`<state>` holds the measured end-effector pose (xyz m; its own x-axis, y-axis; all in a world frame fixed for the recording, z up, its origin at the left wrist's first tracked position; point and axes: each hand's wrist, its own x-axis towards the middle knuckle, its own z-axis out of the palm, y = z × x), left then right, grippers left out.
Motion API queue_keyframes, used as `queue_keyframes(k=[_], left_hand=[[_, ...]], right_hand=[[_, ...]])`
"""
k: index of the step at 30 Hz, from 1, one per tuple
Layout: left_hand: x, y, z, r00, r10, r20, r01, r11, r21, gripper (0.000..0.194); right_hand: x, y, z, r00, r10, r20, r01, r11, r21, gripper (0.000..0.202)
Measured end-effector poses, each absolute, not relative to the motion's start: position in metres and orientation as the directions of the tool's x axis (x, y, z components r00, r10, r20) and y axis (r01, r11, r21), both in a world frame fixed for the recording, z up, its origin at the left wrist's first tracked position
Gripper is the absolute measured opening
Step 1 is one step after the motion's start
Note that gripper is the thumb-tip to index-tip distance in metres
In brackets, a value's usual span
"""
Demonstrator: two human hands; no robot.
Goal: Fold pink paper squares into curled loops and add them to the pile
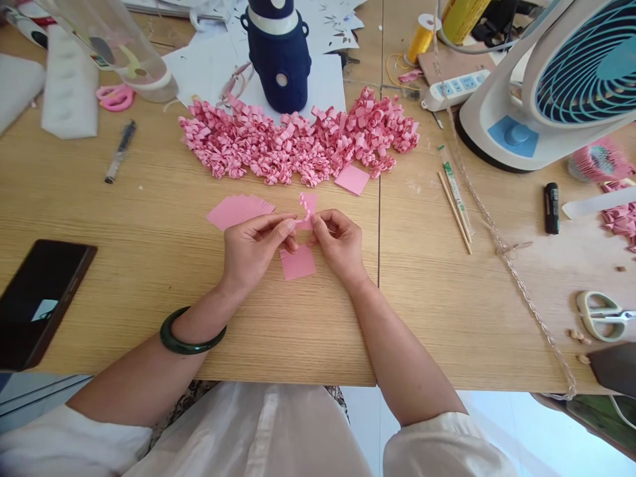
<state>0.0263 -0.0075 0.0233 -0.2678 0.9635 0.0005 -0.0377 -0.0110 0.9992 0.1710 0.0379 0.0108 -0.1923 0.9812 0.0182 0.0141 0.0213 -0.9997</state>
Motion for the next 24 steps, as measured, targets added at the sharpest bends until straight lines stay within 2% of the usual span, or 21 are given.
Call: queue_keyframes(k=[9, 17, 20, 24], left_hand=[[0.023, -0.005, 0.019, -0.279, 0.958, 0.062, 0.104, -0.033, 0.994, 0.011], [0.016, -0.007, 0.021, -0.32, 0.919, 0.228, 0.416, -0.08, 0.906, 0.006], [0.016, -0.005, 0.02, -0.309, 0.911, 0.274, 0.407, -0.133, 0.904, 0.01], [0.018, -0.003, 0.019, -0.317, 0.916, 0.246, 0.321, -0.141, 0.937, 0.014]], right_hand=[[0.17, 0.037, 0.013, -0.235, 0.972, -0.005, 0.033, 0.003, -0.999, 0.036], [0.171, 0.036, 0.015, -0.265, 0.964, 0.011, 0.023, 0.018, -1.0, 0.028], [0.171, 0.036, 0.014, -0.279, 0.96, 0.008, 0.042, 0.02, -0.999, 0.03], [0.17, 0.036, 0.014, -0.302, 0.953, 0.007, 0.049, 0.023, -0.999, 0.032]])
